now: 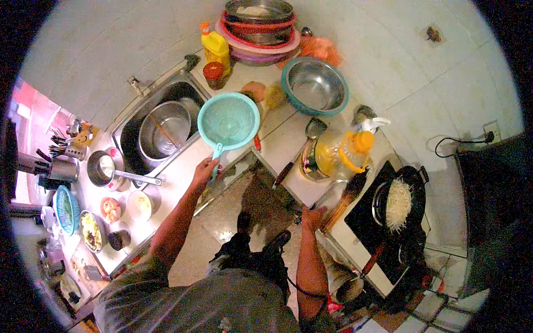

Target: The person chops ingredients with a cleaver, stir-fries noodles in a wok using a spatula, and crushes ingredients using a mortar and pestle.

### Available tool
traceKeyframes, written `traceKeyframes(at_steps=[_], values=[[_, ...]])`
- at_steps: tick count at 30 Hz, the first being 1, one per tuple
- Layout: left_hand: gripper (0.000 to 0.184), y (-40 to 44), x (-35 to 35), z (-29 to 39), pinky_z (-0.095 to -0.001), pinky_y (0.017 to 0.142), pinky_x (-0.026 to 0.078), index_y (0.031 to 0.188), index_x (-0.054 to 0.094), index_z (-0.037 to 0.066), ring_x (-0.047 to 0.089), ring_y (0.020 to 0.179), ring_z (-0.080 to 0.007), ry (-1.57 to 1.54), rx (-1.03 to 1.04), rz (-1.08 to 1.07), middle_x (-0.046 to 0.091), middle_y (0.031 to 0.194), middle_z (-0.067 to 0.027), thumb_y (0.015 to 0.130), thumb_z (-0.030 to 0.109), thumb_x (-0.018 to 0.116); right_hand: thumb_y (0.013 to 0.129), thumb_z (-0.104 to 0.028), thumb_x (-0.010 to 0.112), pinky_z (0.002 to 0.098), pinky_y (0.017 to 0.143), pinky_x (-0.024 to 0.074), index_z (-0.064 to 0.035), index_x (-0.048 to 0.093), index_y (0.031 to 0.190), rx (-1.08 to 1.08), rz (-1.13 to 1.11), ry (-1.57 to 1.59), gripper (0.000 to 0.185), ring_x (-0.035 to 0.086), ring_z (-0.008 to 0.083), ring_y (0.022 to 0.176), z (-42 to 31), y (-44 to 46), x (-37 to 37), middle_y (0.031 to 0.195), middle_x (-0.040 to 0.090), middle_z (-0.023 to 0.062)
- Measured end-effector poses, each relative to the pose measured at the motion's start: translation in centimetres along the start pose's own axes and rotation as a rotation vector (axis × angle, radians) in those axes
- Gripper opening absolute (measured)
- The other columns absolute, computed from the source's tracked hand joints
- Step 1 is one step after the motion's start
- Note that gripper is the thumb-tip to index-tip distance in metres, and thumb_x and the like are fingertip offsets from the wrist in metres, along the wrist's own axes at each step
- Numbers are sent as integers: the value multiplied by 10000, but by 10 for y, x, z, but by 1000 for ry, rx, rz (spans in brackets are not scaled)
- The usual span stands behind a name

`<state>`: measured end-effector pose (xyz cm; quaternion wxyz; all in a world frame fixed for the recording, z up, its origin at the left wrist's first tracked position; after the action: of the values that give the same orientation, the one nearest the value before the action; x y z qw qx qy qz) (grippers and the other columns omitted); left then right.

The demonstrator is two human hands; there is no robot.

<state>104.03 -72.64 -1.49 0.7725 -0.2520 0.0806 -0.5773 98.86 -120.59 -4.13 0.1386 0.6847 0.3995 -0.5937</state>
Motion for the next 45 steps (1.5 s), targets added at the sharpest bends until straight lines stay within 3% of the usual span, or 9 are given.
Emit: traceKeyframes(at_steps=[8, 10, 16, 18, 24, 30, 36, 42, 45], values=[[374, -13, -18, -4, -249, 620, 464, 1055, 598, -3, 593, 707, -127, 17, 53, 53, 632, 866, -54, 918, 345, 606, 778, -311, 661, 482, 597, 522, 78, 424, 1157, 178, -209, 461, 592, 634, 370, 672, 6, -1, -17, 887, 619, 238], [377, -14, -13, -5, -251, 630, 468, 1055, 602, 0, 586, 703, -125, 15, 30, -19, 632, 861, -46, 919, 351, 603, 802, -114, 577, 322, 271, 323, -22, 494, 998, 130, -102, 872, 231, 455, 163, 377, 14, -3, -33, 586, 486, 71], [377, 2, 3, -14, -268, 647, 486, 1119, 598, 22, 590, 696, -128, -76, -17, -67, 634, 918, -57, 920, 342, 604, 901, -157, 536, 268, 299, 315, -78, 436, 823, 29, 0, 912, 149, 385, 114, 356, 22, -56, -102, 544, 408, 18], [386, -15, 3, 5, -265, 648, 487, 1143, 586, 11, 599, 746, -134, -19, 49, 12, 634, 927, -74, 925, 330, 599, 905, -118, 515, 257, 360, 315, -34, 500, 1128, 42, 24, 961, 239, 398, 97, 414, 30, -79, -124, 733, 519, 29], [498, -45, -28, -18, -321, 787, 509, 1286, 450, -25, 592, 937, -187, -108, 109, 192, 564, 1132, -122, 936, 303, 582, 977, -177, 446, 214, 362, 306, 8, 459, 1208, -450, 205, 1281, 297, 403, 55, 458, -23, -156, -200, 666, 415, -6], [523, -151, -35, 16, -359, 874, 457, 1271, 460, 3, 529, 1012, -253, 483, 675, 473, 513, 1159, -140, 862, 244, 678, 961, -192, 475, 231, 471, 386, -8, 475, 1073, -819, -340, 816, 215, 401, 68, 519, -159, -211, -181, 653, 451, 7], [526, -282, 33, 59, -307, 912, 444, 1249, 484, -4, 541, 1010, -133, -215, 182, -575, 585, 1051, -39, 864, 290, 689, 945, -243, 524, 276, 623, 383, -65, 417, 978, -1101, -961, 1062, 210, 429, 109, 666, -255, -341, -122, 786, 462, 13], [597, -399, -47, 56, -340, 950, 391, 1247, 487, 45, 489, 1070, -156, 38, 404, 22, 552, 1129, -55, 789, 308, 765, 919, -266, 570, 308, 774, 430, -27, 452, 1029, -1485, -1338, 699, 288, 493, 163, 829, -228, -495, -92, 922, 493, 69], [446, -473, -69, 42, -278, 693, 454, 1074, 530, 52, 550, 780, -143, 5, 360, 324, 562, 841, -4, 779, 282, 774, 933, -307, 558, 292, 812, 431, -11, 481, 1075, -1625, -1631, 480, 337, 522, 167, 893, -191, -553, -78, 972, 529, 71]])
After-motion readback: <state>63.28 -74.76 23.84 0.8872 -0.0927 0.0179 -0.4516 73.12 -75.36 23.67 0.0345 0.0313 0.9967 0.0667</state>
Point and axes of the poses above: each hand's wrist, its own y-axis towards the middle knuckle, its own x-axis out of the palm, z = x × y, the point moved 8 cm from there along y, towards the middle knuckle
